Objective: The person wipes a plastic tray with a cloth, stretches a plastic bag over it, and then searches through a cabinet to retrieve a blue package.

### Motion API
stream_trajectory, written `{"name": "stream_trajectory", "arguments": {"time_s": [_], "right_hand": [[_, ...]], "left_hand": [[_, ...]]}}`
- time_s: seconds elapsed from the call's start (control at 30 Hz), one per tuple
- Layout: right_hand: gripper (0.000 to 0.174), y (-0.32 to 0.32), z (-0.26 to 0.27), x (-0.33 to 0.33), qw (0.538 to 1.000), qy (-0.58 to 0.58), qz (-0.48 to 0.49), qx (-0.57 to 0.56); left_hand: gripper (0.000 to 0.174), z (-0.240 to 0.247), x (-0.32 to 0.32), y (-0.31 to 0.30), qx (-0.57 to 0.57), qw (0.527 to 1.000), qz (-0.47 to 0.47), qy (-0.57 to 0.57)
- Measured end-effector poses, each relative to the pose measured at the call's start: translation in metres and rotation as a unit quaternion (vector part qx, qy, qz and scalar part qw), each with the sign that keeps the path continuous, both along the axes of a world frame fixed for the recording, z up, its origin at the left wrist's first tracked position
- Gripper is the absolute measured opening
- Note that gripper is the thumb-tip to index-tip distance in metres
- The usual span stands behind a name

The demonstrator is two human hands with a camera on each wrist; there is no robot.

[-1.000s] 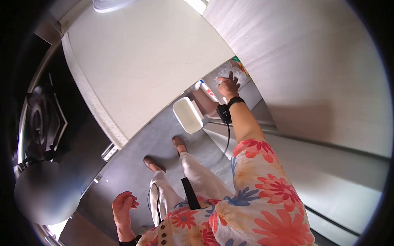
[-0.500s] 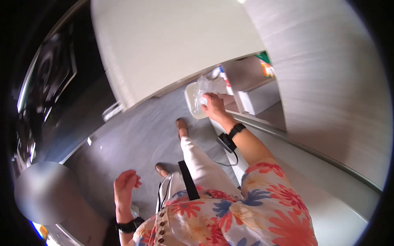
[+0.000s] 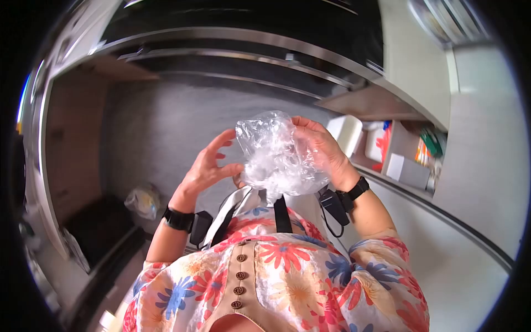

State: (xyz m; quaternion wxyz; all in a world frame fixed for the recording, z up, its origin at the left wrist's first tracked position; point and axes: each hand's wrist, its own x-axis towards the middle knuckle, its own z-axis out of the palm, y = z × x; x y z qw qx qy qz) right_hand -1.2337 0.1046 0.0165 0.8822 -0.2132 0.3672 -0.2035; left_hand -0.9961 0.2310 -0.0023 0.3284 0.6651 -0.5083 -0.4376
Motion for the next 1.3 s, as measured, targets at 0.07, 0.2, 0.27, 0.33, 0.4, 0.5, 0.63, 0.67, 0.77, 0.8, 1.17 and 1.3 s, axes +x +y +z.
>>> {"name": "stream_trajectory", "arguments": {"time_s": [0.07,0.2,0.27,0.33,0.4,0.5,0.63,0.67,0.77,0.8,1.17,1.3], "right_hand": [[0.021,0.023,0.003,0.053,0.999,-0.013,0.050,-0.013],[0.019,0.041,0.024,0.133,0.992,-0.028,0.118,-0.018],[0.021,0.053,0.041,0.169,0.990,-0.017,0.134,-0.034],[0.021,0.053,0.036,0.195,0.985,-0.015,0.168,-0.045],[0.022,0.044,0.030,0.216,0.979,-0.015,0.197,-0.050],[0.021,0.032,0.028,0.253,0.976,-0.006,0.210,-0.050],[0.016,-0.010,0.005,0.309,0.975,-0.012,0.199,-0.101],[0.015,-0.020,0.001,0.329,0.979,-0.013,0.173,-0.103],[0.014,-0.043,-0.007,0.387,0.980,-0.011,0.164,-0.114],[0.015,-0.046,-0.003,0.410,0.978,-0.022,0.182,-0.101],[0.014,-0.005,0.033,0.577,0.819,0.004,0.409,-0.403],[0.012,0.024,0.042,0.644,0.777,-0.022,0.318,-0.543]], "left_hand": [[0.062,0.000,0.031,0.033,0.040,0.974,-0.013,0.225],[0.047,0.032,0.076,0.076,0.044,0.865,0.040,0.498],[0.040,0.026,0.103,0.096,0.044,0.873,0.055,0.482],[0.033,0.018,0.125,0.110,0.048,0.880,0.068,0.467],[0.016,0.011,0.139,0.113,0.020,0.886,0.131,0.444],[0.006,0.008,0.165,0.111,-0.074,0.830,0.213,0.510],[0.007,0.016,0.227,0.114,-0.126,0.728,0.247,0.628],[0.016,0.011,0.248,0.118,-0.181,0.722,0.219,0.631],[0.024,0.028,0.292,0.117,-0.207,0.664,0.332,0.637],[0.032,0.015,0.309,0.122,-0.210,0.622,0.350,0.669],[0.037,0.007,0.412,0.145,-0.300,0.500,0.437,0.685],[0.035,0.011,0.464,0.151,-0.306,0.523,0.401,0.687]]}}
